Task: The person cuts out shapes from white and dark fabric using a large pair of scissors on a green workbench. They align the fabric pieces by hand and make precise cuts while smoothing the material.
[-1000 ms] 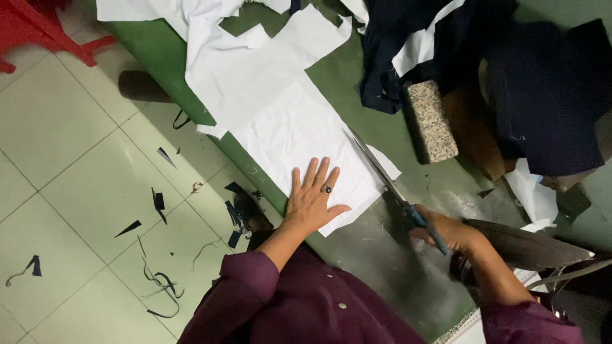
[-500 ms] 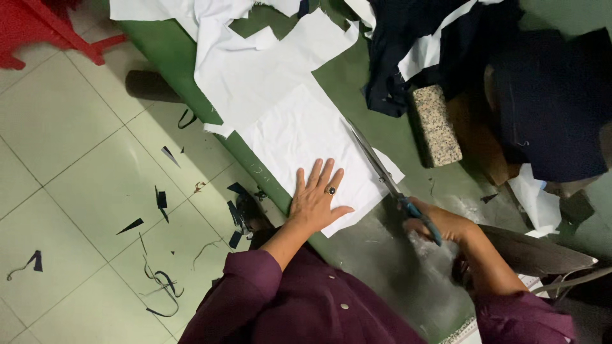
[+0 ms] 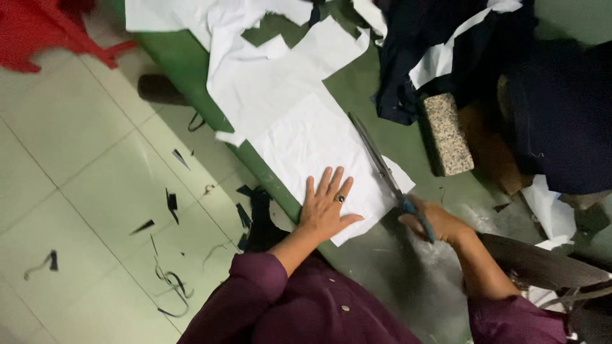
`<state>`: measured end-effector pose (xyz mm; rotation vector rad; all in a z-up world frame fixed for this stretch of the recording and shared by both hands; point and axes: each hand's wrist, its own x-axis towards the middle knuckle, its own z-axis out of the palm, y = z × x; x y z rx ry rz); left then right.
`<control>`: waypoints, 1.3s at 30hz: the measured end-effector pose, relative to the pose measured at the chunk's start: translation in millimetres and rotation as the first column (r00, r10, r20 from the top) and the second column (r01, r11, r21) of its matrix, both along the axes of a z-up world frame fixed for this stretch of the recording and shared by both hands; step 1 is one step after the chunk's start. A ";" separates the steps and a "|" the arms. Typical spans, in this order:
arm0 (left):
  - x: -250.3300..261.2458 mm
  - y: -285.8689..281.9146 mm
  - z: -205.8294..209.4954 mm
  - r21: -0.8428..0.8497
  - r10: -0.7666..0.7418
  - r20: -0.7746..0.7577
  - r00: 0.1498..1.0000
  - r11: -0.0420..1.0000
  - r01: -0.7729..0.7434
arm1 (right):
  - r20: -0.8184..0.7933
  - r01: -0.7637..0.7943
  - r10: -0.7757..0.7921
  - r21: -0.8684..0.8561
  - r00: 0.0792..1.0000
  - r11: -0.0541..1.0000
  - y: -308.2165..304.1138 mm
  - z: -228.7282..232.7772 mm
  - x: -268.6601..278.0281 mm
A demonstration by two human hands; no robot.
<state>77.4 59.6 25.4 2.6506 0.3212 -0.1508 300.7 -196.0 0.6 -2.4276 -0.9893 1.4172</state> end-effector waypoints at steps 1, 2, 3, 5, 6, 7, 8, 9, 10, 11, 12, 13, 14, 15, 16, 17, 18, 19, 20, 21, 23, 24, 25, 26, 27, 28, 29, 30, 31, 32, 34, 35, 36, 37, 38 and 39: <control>1.7 2.6 5.6 0.007 -0.015 0.000 1.000 1.000 0.015 | 0.000 0.015 -0.015 0.007 1.000 1.000 1.1 2.6 -7.3; 2.6 5.5 11.0 -0.044 -0.021 -0.048 0.999 0.999 0.019 | -0.002 0.064 -0.064 -0.005 0.998 0.998 1.9 5.3 -16.2; 3.8 9.5 15.8 -0.094 -0.030 -0.095 0.995 0.995 0.021 | -0.004 0.112 -0.112 -0.018 0.994 0.994 4.2 7.5 -24.9; 12.0 24.1 7.8 -0.144 -0.088 -0.128 0.988 0.987 0.070 | 0.037 0.021 -0.015 -0.145 0.999 0.989 50.4 81.7 -59.7; 16.7 33.0 3.5 -0.197 -0.133 -0.156 0.979 0.975 0.101 | 0.061 -0.081 0.102 -0.277 0.993 0.957 75.3 119.1 -76.8; 24.6 49.0 -3.5 -0.198 -0.165 -0.157 0.974 0.971 0.133 | 0.060 -0.050 0.069 -0.277 0.996 0.959 57.6 114.7 -98.3; 33.5 68.9 -10.4 -0.131 -0.232 -0.087 0.969 0.967 0.219 | 0.024 0.304 -0.304 -0.140 0.952 0.942 44.2 109.4 -125.0; 45.4 91.1 -18.6 -0.061 -0.302 -0.017 0.953 0.952 0.301 | -0.056 0.629 -0.629 -0.017 0.776 0.777 36.0 102.8 -151.7; 61.6 137.8 -23.1 -0.065 -0.376 -0.033 0.926 0.925 0.373 | -0.069 0.687 -0.687 -0.028 0.723 0.726 52.6 101.0 -192.4; 80.6 182.9 -28.4 0.017 -0.450 0.004 0.893 0.893 0.450 | -0.077 0.914 -0.930 -0.175 0.359 0.367 75.0 99.8 -234.4; 101.8 215.5 -32.6 0.102 -0.493 0.051 0.868 0.868 0.487 | -0.021 0.952 -0.999 -0.304 -0.033 -0.026 87.5 100.8 -265.3; 119.1 243.0 -35.6 0.098 -0.530 0.046 0.847 0.846 0.524 | -0.019 0.948 -0.997 -0.311 -0.077 -0.067 125.5 108.8 -283.3; 126.8 266.4 -38.5 0.097 -0.511 0.076 0.856 0.859 0.503 | 0.093 0.935 -0.995 -0.355 0.036 0.000 159.9 121.8 -303.6; 134.3 287.7 -41.2 0.094 -0.490 0.107 0.865 0.871 0.482 | 0.192 0.911 -0.969 -0.407 0.155 0.065 193.7 136.1 -323.1; 137.5 302.3 -41.7 0.095 -0.528 0.106 0.842 0.849 0.520 | 0.191 0.913 -0.975 -0.406 0.111 0.024 205.1 117.7 -349.1; 140.1 316.1 -41.5 0.128 -0.529 0.171 0.831 0.848 0.514 | 0.125 0.925 -0.986 -0.375 0.115 0.061 217.6 99.8 -376.6; 135.4 328.3 -41.4 0.152 -0.517 0.229 0.824 0.856 0.495 | 0.060 0.932 -0.989 -0.347 0.136 0.107 226.1 85.5 -405.8; 135.7 336.6 -40.2 0.147 -0.542 0.222 0.811 0.840 0.522 | 0.058 0.931 -0.993 -0.356 0.106 0.079 239.3 84.6 -409.6; 130.2 343.4 -40.1 0.135 -0.556 0.299 0.776 0.830 0.542 | -0.067 0.837 -0.982 -0.516 0.174 0.184 249.3 85.3 -416.7; 123.9 349.8 -39.9 0.122 -0.562 0.376 0.737 0.818 0.562 | -0.209 0.709 -0.954 -0.639 0.213 0.298 258.8 86.1 -424.7; 102.5 357.4 -33.8 0.067 -0.570 0.445 0.691 0.790 0.609 | -0.297 0.763 -0.919 -0.521 0.260 0.384 284.4 95.3 -438.8; 87.6 361.8 -30.4 0.015 -0.548 0.503 0.669 0.779 0.627 | -0.372 0.786 -0.861 -0.385 0.348 0.484 294.1 100.6 -446.5; 71.0 364.6 -34.9 0.011 -0.558 0.506 0.657 0.766 0.642 | -0.367 0.795 -0.870 -0.388 0.330 0.466 310.8 117.2 -439.8; 53.2 369.3 -39.0 -0.066 -0.553 0.515 0.655 0.736 0.674 | -0.384 0.817 -0.880 -0.386 0.278 0.427 326.4 132.9 -432.1; 35.3 374.1 -43.2 -0.143 -0.548 0.523 0.653 0.699 0.700 | -0.401 0.837 -0.888 -0.385 0.226 0.387 341.2 148.4 -424.2; 26.8 378.2 -39.2 -0.143 -0.558 0.521 0.646 0.689 0.711 | -0.403 0.843 -0.890 -0.386 0.212 0.375 350.9 148.9 -425.6; 18.2 382.1 -35.2 -0.123 -0.586 0.537 0.606 0.657 0.744 | -0.509 0.883 -0.855 -0.350 0.100 0.312 360.1 149.5 -427.1; 8.4 385.6 -30.9 -0.106 -0.616 0.552 0.562 0.617 0.780 | -0.608 0.917 -0.794 -0.323 -0.014 0.232 370.4 151.0 -431.3; 3.2 386.0 -31.1 -0.108 -0.629 0.550 0.550 0.599 0.793 | -0.608 0.921 -0.793 -0.326 -0.033 0.212 382.1 140.7 -442.3; 2.7 384.3 -31.0 -0.072 -0.620 0.572 0.537 0.615 0.785 | -0.594 0.944 -0.802 -0.220 0.070 0.246 390.7 129.4 -447.6; 7.5 382.9 -31.6 -0.035 -0.607 0.603 0.518 0.628 0.777 | -0.557 0.954 -0.812 -0.109 0.173 0.278 415.2 106.9 -452.8; 13.1 382.4 -32.7 -0.013 -0.603 0.615 0.508 0.637 0.771 | -0.499 0.961 -0.845 -0.074 0.195 0.266 430.2 94.9 -452.6; 18.4 381.3 -33.5 0.009 -0.599 0.627 0.499 0.645 0.764 | -0.438 0.966 -0.873 -0.040 0.212 0.255 444.4 83.2 -452.2; 20.9 379.2 -32.4 0.010 -0.595 0.634 0.493 0.644 0.765 | -0.431 0.967 -0.877 -0.036 0.213 0.253 454.9 87.8 -445.4; 27.6 378.4 -30.9 0.046 -0.601 0.633 0.488 0.658 0.751 | -0.447 0.976 -0.884 -0.096 0.133 0.195 467.0 91.1 -435.2; 35.7 376.9 -29.5 0.081 -0.606 0.631 0.484 0.672 0.736 | -0.459 0.978 -0.887 -0.157 0.051 0.138 478.6 94.5 -423.7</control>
